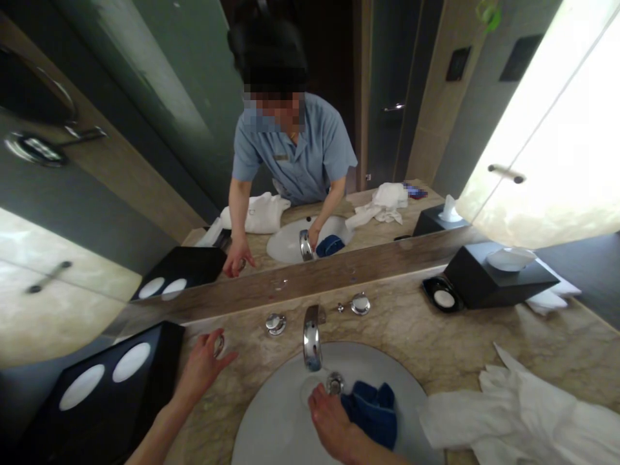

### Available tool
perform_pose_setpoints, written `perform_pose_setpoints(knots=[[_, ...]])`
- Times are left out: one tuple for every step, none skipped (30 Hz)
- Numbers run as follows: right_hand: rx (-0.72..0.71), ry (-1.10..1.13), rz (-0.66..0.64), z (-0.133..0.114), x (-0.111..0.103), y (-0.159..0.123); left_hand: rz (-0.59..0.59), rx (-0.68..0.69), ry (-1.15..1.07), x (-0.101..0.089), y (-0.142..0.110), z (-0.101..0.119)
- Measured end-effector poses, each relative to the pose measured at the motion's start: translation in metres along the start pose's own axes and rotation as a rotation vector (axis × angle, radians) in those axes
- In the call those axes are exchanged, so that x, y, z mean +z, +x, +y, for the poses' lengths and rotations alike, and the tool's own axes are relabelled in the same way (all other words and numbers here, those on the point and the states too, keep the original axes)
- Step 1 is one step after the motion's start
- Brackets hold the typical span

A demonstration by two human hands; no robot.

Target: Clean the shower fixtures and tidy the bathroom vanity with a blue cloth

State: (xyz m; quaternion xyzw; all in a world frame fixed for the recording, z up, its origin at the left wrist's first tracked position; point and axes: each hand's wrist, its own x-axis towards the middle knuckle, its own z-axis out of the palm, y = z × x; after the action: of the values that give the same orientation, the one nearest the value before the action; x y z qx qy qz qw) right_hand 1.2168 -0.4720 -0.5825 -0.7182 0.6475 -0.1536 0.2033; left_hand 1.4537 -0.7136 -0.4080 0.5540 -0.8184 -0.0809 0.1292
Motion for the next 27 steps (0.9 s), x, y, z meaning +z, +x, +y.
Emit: perform_pose_setpoints(knots=[[-0.013, -0.116, -0.028, -0.001, 0.005, 0.003, -0.004, -0.001, 0.01, 0.004, 0.002, -0.002], [-0.008, -0.165, -0.05, -0.002, 0.009, 0.007, -0.006, -0.004, 0.019, 0.007, 0.002, -0.002], [-0.005, -0.188, -0.072, -0.002, 0.012, 0.011, -0.009, -0.005, 0.028, 0.01, 0.002, -0.003], [-0.008, -0.209, -0.088, -0.003, 0.014, 0.015, -0.01, -0.009, 0.039, 0.012, 0.002, -0.003], [-0.009, -0.221, -0.101, -0.003, 0.016, 0.019, -0.009, -0.012, 0.049, 0.014, 0.002, -0.004], [-0.009, -0.225, -0.114, -0.003, 0.017, 0.022, -0.005, -0.013, 0.056, 0.016, 0.003, -0.004], [-0.007, -0.228, -0.129, -0.003, 0.018, 0.024, 0.001, -0.013, 0.062, 0.018, 0.003, -0.005], [-0.003, -0.233, -0.143, -0.004, 0.019, 0.025, 0.008, -0.011, 0.066, 0.019, 0.003, -0.006], [0.001, -0.239, -0.157, -0.003, 0.02, 0.025, 0.014, -0.008, 0.067, 0.021, 0.003, -0.007], [0.003, -0.244, -0.169, -0.003, 0.02, 0.025, 0.015, -0.006, 0.066, 0.023, 0.004, -0.007], [0.004, -0.248, -0.178, -0.003, 0.02, 0.025, 0.012, -0.007, 0.066, 0.024, 0.004, -0.008], [0.003, -0.251, -0.185, -0.003, 0.02, 0.026, 0.007, -0.012, 0.065, 0.025, 0.004, -0.008], [0.001, -0.253, -0.19, -0.003, 0.02, 0.026, 0.002, -0.02, 0.064, 0.026, 0.005, -0.008], [-0.001, -0.253, -0.195, -0.003, 0.02, 0.026, -0.003, -0.025, 0.058, 0.027, 0.005, -0.008], [-0.002, -0.252, -0.2, -0.003, 0.019, 0.026, -0.005, -0.027, 0.05, 0.028, 0.006, -0.008], [-0.001, -0.249, -0.204, -0.002, 0.019, 0.026, -0.002, -0.026, 0.042, 0.029, 0.006, -0.008], [0.002, -0.246, -0.207, -0.002, 0.019, 0.027, 0.004, -0.024, 0.037, 0.029, 0.006, -0.007], [0.005, -0.241, -0.209, -0.002, 0.018, 0.027, 0.011, -0.02, 0.034, 0.03, 0.006, -0.007], [0.008, -0.233, -0.209, -0.002, 0.018, 0.027, 0.019, -0.018, 0.036, 0.031, 0.006, -0.007], [0.011, -0.221, -0.21, -0.001, 0.018, 0.027, 0.024, -0.017, 0.041, 0.032, 0.006, -0.007], [0.015, -0.205, -0.21, -0.001, 0.018, 0.027, 0.028, -0.019, 0.05, 0.034, 0.005, -0.007], [0.021, -0.186, -0.211, -0.002, 0.018, 0.027, 0.03, -0.021, 0.059, 0.036, 0.005, -0.008], [0.029, -0.162, -0.21, -0.002, 0.018, 0.027, 0.032, -0.021, 0.068, 0.037, 0.005, -0.009], [0.039, -0.135, -0.208, -0.003, 0.018, 0.027, 0.034, -0.019, 0.077, 0.038, 0.005, -0.009], [0.049, -0.104, -0.204, -0.003, 0.017, 0.027, 0.036, -0.015, 0.087, 0.038, 0.005, -0.009], [0.06, -0.069, -0.2, -0.004, 0.016, 0.027, 0.033, -0.011, 0.094, 0.037, 0.005, -0.009], [0.072, -0.03, -0.196, -0.004, 0.015, 0.027, 0.024, -0.008, 0.097, 0.035, 0.005, -0.007]])
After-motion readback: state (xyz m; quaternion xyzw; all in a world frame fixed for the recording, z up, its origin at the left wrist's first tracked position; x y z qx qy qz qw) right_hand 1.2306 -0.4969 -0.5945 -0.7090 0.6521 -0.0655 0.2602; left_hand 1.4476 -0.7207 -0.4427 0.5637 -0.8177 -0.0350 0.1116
